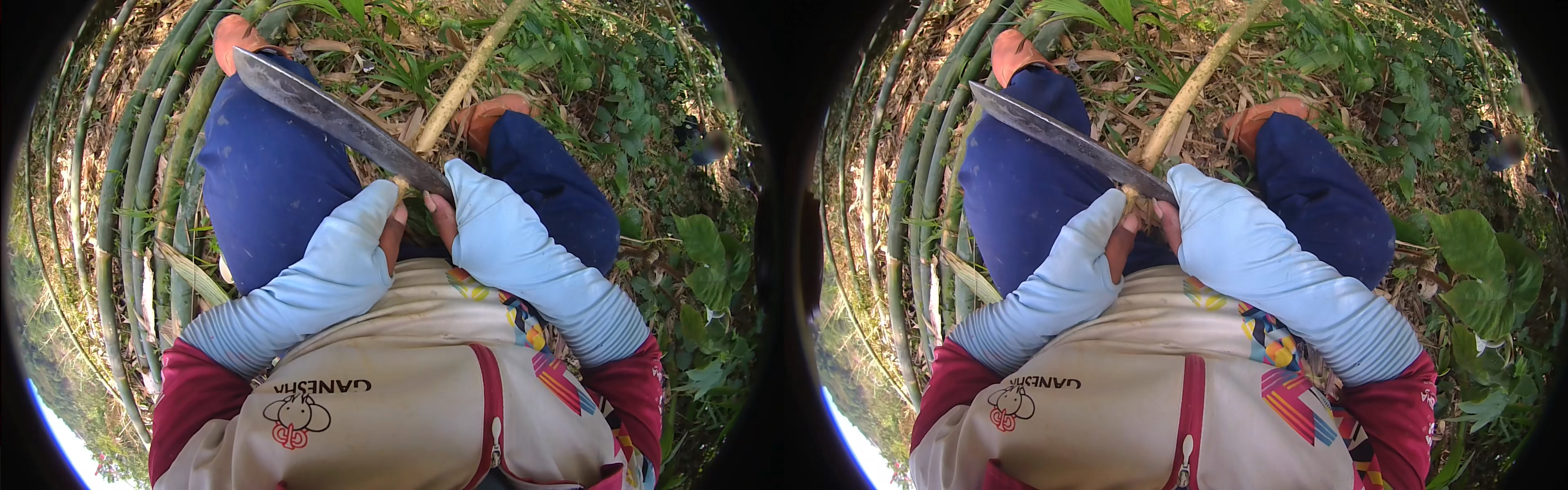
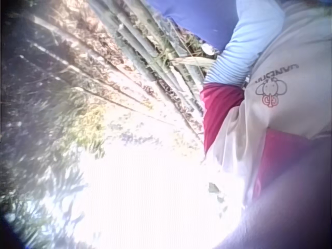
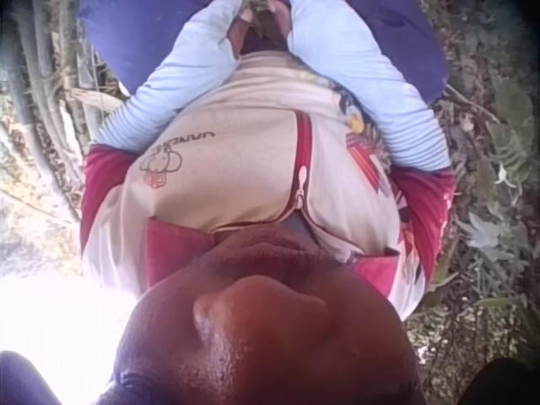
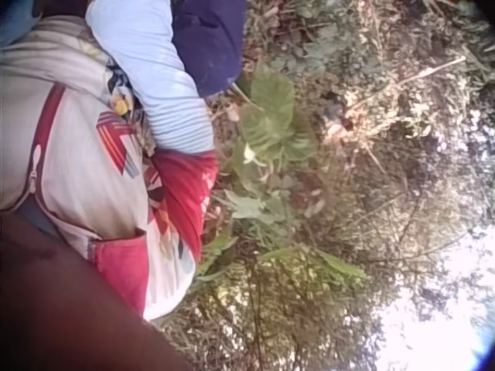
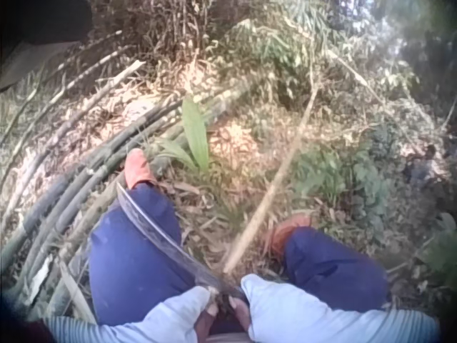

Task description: The person walks through a bamboo grove and uses a machete to cut a long bamboo pole into smaller sections. They then sit on the ground and continue to process the bamboo by stripping the outer layer and cutting it into shorter pieces.

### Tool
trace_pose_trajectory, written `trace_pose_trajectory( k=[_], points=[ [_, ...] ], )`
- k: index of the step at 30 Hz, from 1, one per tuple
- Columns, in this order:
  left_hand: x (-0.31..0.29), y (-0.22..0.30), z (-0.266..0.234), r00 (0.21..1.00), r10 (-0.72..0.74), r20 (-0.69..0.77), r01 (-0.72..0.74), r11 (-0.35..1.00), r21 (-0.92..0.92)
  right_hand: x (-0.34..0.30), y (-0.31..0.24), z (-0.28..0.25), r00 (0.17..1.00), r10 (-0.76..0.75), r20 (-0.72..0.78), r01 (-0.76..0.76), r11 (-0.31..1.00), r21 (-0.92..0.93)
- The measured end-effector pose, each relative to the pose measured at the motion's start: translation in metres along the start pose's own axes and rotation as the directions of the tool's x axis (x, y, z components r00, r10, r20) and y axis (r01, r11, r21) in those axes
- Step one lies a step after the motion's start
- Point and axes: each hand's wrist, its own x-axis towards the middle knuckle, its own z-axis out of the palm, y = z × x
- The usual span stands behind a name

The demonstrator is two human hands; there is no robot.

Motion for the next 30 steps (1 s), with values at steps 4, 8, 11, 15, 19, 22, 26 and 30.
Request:
trace_pose_trajectory(
  k=[4,8,11,15,19,22,26,30],
  points=[
    [0.002,0.001,0.001,0.999,0.002,0.041,0.0,0.998,-0.059,0.01,0.0,0.0,0.992,-0.129,-0.013,0.128,0.991,-0.029],
    [0.002,0.002,-0.003,0.994,-0.048,0.102,0.059,0.992,-0.107,0.01,0.005,0.0,0.984,-0.169,-0.058,0.171,0.985,0.03],
    [0.003,0.008,-0.003,0.984,-0.122,0.131,0.155,0.947,-0.283,0.005,0.005,-0.014,0.987,-0.156,0.044,0.136,0.944,0.301],
    [0.005,0.018,-0.013,0.954,-0.209,0.214,0.269,0.913,-0.307,-0.006,0.01,-0.012,0.98,-0.175,-0.098,0.193,0.953,0.233],
    [0.005,0.023,-0.015,0.908,-0.324,0.266,0.404,0.843,-0.355,-0.012,0.016,-0.005,0.947,-0.176,-0.267,0.238,0.946,0.219],
    [0.006,0.025,-0.015,0.886,-0.371,0.278,0.455,0.808,-0.373,-0.013,0.015,-0.002,0.94,-0.115,-0.322,0.208,0.939,0.273],
    [0.007,0.032,-0.015,0.873,-0.402,0.275,0.484,0.777,-0.402,-0.01,0.017,0.008,0.901,-0.083,-0.427,0.218,0.936,0.278],
    [0.014,0.032,-0.012,0.872,-0.386,0.301,0.487,0.745,-0.457,-0.011,0.022,0.012,0.905,-0.069,-0.421,0.227,0.913,0.338]
  ],
)
